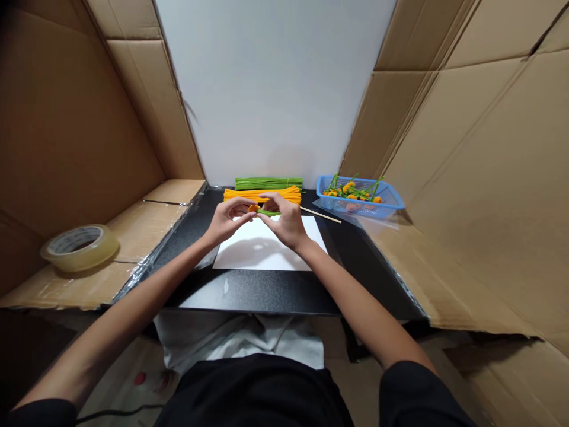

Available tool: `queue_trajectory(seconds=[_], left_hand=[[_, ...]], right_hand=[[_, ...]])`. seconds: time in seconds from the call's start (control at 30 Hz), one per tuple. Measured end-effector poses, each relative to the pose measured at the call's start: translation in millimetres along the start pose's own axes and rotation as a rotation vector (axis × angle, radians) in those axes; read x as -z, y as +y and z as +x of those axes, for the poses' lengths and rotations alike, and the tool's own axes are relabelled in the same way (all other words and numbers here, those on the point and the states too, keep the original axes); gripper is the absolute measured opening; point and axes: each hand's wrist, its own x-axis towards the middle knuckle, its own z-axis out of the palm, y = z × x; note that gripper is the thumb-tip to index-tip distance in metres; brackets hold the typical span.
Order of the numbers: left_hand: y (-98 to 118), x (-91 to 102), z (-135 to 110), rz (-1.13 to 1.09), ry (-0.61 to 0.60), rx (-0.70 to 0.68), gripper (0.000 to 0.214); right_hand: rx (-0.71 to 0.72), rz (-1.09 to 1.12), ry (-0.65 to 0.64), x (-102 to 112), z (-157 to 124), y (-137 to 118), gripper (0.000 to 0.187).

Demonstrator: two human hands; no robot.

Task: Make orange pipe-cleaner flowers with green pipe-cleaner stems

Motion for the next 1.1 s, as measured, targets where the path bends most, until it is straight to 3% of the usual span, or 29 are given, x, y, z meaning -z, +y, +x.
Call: queue_trajectory(seconds=[0.1, 0.17, 0.23, 0.3, 0.43, 0.6, 0.97, 1.1], left_hand=[[-7, 2.1, 4, -0.157, 0.039, 0.065, 0.037], [-10, 3.5, 6, -0.231, 0.059, 0.088, 0.037], [-10, 3.5, 6, -0.265, 0.048, 0.104, 0.037], [-9, 2.2, 5, -0.276, 0.006, 0.116, 0.037], [-6, -1.6, 2, -0.272, -0.065, 0.116, 0.036], [-2, -3.9, 1, -0.284, -0.065, 0.122, 0.037], [-4, -11.7, 2, -0.374, -0.011, 0.335, 0.037], [-2, -15.7, 2, -0.402, 0.093, 0.338, 0.039]], right_hand=[[-0.030, 0.146, -0.110, 5, 4, 4, 0.047], [-0.011, 0.125, -0.144, 8, 6, 4, 0.035], [0.039, 0.036, -0.122, 10, 6, 3, 0.017], [0.101, -0.050, -0.088, 9, 5, 1, 0.011], [0.198, -0.214, -0.029, 9, 2, -2, 0.015], [0.318, -0.458, 0.015, 12, 0, -1, 0.015], [0.374, -0.506, -0.168, 7, -1, 1, 0.022], [0.419, -0.492, -0.204, 6, 0, 1, 0.027]])
